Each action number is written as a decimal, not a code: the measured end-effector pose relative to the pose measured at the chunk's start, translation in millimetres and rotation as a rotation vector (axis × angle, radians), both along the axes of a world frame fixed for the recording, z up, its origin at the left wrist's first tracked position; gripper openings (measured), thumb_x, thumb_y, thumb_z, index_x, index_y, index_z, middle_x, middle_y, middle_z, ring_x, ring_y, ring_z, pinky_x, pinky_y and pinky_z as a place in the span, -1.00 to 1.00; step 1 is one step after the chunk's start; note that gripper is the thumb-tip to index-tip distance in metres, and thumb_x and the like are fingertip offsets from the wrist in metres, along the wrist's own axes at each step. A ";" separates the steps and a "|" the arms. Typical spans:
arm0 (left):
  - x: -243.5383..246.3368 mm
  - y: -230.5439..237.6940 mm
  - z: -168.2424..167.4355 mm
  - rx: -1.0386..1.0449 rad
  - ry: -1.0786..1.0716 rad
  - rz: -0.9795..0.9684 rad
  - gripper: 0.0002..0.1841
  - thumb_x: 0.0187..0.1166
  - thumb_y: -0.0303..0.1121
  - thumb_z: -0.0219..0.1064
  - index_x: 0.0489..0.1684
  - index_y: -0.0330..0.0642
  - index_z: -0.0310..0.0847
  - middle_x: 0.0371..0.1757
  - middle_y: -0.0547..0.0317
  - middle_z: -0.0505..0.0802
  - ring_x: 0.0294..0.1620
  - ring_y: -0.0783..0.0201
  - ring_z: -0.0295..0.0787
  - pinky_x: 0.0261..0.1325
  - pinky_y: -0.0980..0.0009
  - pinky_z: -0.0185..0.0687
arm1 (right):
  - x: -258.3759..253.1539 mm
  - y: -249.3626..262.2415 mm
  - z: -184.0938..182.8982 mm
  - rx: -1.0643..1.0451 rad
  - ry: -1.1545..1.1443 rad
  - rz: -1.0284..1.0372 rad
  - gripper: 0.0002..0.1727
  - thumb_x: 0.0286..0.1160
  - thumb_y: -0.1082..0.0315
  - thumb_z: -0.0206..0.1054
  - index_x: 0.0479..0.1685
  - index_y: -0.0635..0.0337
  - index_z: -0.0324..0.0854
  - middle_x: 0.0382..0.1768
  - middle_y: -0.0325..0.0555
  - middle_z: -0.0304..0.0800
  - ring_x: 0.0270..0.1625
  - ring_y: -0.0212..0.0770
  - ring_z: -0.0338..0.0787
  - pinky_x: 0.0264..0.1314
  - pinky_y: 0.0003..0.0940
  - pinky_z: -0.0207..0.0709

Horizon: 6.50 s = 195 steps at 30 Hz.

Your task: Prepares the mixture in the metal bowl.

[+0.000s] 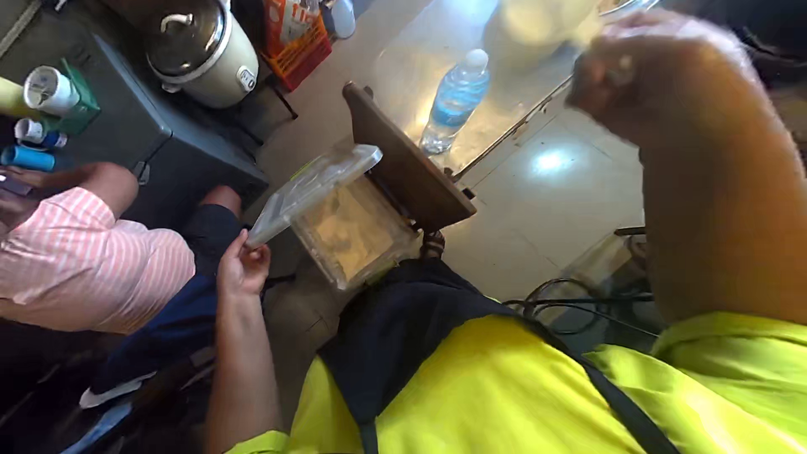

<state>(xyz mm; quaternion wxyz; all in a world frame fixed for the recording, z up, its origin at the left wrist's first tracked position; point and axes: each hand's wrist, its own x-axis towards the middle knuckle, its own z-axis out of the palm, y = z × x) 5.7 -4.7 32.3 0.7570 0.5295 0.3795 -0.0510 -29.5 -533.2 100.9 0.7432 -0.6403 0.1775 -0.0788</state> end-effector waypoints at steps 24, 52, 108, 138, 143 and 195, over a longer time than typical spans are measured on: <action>-158.1 -60.0 -180.9 1.240 0.201 -1.002 -0.21 0.50 -0.27 0.51 0.79 -0.13 0.26 0.67 -0.44 0.42 0.67 -0.41 0.32 0.65 -0.18 0.28 | -152.7 7.8 -195.4 -0.589 0.914 0.672 -0.51 0.91 0.11 0.04 0.51 0.27 0.56 0.29 0.30 0.76 0.34 0.27 0.74 0.47 0.30 0.45; 111.1 -631.2 -114.7 0.870 -0.734 -0.767 -0.54 0.72 -0.20 0.25 0.42 -0.39 0.59 0.45 -0.24 0.70 0.57 -0.05 0.55 0.66 0.06 0.39 | 234.8 -447.7 -131.6 -1.579 0.384 0.623 -0.43 0.52 0.62 0.28 0.55 0.08 0.57 0.43 0.49 0.59 0.62 0.51 0.44 0.78 0.60 -0.17; 245.4 -728.4 -153.2 -0.030 -0.246 -0.130 -0.47 0.73 -0.29 0.32 0.67 -0.18 0.37 0.49 0.12 0.67 0.44 0.36 0.63 0.49 0.37 0.57 | 300.3 -435.4 -130.1 -0.928 0.682 1.303 -0.72 0.72 0.14 0.34 0.12 0.10 0.80 -0.09 -0.04 0.90 -0.04 -0.07 0.86 0.15 0.16 0.67; 250.9 -721.5 -163.6 -0.032 -0.207 -0.130 -0.45 0.66 -0.26 0.40 0.63 -0.14 0.45 0.45 0.10 0.71 0.41 0.30 0.67 0.44 0.28 0.64 | 326.5 -378.4 -118.0 -1.271 0.472 1.170 -0.60 0.81 0.13 0.07 0.44 -0.22 0.71 0.16 0.01 0.88 0.26 0.19 0.82 0.24 0.46 0.56; 249.5 -723.8 -161.2 -0.035 -0.243 -0.121 -0.43 0.62 -0.33 0.43 0.63 -0.17 0.43 0.46 0.10 0.71 0.42 0.29 0.68 0.45 0.28 0.65 | 310.5 -392.5 -90.7 -1.599 0.336 1.487 -0.58 0.76 0.27 0.13 0.45 -0.33 0.71 -0.01 0.04 0.91 0.11 0.21 0.85 0.04 0.36 0.61; 250.6 -730.1 -160.2 0.122 -0.195 -0.183 -0.35 0.62 -0.31 0.44 0.71 -0.18 0.33 0.51 0.00 0.68 0.43 0.18 0.69 0.46 0.16 0.68 | 389.0 -387.8 -90.2 -1.985 0.183 1.420 -0.89 0.43 0.57 0.38 -0.15 0.42 0.73 -0.07 0.37 0.73 0.08 0.41 0.74 -0.15 0.32 0.56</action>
